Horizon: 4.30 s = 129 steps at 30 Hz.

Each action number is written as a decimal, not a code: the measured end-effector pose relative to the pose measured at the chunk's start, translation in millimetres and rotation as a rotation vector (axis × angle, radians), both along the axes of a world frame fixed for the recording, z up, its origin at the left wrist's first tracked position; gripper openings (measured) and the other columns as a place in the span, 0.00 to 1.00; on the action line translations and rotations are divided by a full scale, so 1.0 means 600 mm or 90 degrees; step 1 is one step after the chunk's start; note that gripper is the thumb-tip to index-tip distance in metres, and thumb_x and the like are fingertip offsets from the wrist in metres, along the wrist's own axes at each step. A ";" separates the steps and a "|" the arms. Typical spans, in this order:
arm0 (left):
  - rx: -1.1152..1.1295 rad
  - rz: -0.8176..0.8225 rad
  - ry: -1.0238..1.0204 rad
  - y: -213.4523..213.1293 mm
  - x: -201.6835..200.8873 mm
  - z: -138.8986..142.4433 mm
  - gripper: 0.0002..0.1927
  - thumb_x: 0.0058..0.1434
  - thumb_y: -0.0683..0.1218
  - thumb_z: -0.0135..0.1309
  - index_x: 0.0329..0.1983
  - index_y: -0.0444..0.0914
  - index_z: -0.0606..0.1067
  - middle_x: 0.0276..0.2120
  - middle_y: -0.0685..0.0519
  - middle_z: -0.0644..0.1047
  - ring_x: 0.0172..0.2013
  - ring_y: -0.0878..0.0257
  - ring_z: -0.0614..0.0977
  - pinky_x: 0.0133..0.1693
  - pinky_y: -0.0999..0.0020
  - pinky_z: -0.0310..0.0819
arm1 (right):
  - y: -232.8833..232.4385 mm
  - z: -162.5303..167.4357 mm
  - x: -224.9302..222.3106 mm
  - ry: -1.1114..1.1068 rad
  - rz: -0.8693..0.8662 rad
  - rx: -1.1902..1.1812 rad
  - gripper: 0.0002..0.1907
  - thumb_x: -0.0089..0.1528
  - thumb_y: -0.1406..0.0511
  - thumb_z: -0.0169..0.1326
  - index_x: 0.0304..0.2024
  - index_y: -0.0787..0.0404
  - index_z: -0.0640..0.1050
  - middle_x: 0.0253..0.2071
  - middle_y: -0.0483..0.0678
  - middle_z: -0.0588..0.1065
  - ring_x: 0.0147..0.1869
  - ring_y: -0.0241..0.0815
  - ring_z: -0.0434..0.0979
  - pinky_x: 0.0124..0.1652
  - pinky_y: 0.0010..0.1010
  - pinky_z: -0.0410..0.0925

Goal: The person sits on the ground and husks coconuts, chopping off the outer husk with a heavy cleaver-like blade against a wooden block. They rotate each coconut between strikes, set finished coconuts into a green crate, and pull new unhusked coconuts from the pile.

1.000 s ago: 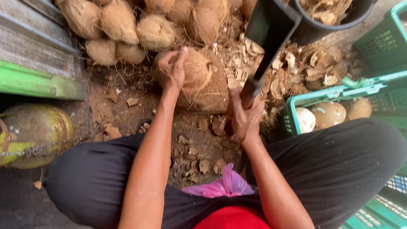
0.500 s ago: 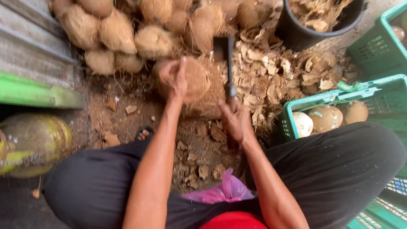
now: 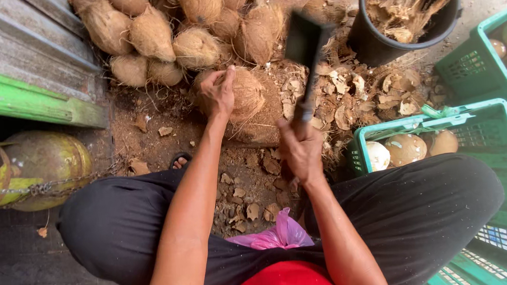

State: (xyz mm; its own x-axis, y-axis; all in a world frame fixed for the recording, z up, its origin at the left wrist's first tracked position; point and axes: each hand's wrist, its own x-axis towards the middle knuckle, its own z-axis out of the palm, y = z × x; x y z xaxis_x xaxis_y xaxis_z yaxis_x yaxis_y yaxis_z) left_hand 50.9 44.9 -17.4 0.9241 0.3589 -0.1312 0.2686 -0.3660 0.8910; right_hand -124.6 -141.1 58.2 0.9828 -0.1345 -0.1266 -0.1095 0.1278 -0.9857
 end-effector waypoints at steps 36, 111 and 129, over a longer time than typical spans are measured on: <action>0.006 -0.029 -0.142 -0.024 -0.037 -0.036 0.23 0.59 0.67 0.54 0.41 0.45 0.77 0.44 0.52 0.75 0.46 0.57 0.76 0.50 0.51 0.73 | -0.023 -0.180 0.012 0.185 0.055 -0.381 0.26 0.67 0.49 0.57 0.23 0.60 0.69 0.17 0.43 0.65 0.18 0.33 0.62 0.18 0.29 0.60; -0.018 -0.061 -0.118 -0.023 -0.077 -0.002 0.28 0.56 0.63 0.62 0.51 0.41 0.78 0.52 0.47 0.78 0.52 0.53 0.78 0.55 0.50 0.70 | 0.008 -0.110 -0.008 0.283 0.099 -0.075 0.16 0.65 0.60 0.59 0.30 0.63 0.71 0.16 0.43 0.66 0.14 0.36 0.65 0.15 0.31 0.63; -0.049 0.008 0.078 0.027 -0.028 -0.004 0.27 0.63 0.69 0.45 0.50 0.49 0.81 0.33 0.56 0.82 0.21 0.65 0.74 0.22 0.63 0.67 | -0.007 -0.020 0.009 -0.087 0.017 -0.021 0.20 0.69 0.58 0.56 0.24 0.58 0.71 0.16 0.42 0.68 0.14 0.31 0.65 0.14 0.25 0.64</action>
State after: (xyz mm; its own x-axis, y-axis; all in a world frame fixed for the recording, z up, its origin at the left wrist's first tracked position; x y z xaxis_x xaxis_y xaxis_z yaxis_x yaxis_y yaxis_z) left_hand 34.0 61.1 -19.5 0.8949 0.3550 -0.2704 0.3815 -0.2944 0.8762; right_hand -119.3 -145.3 46.3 0.9938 -0.1107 0.0122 0.0227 0.0933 -0.9954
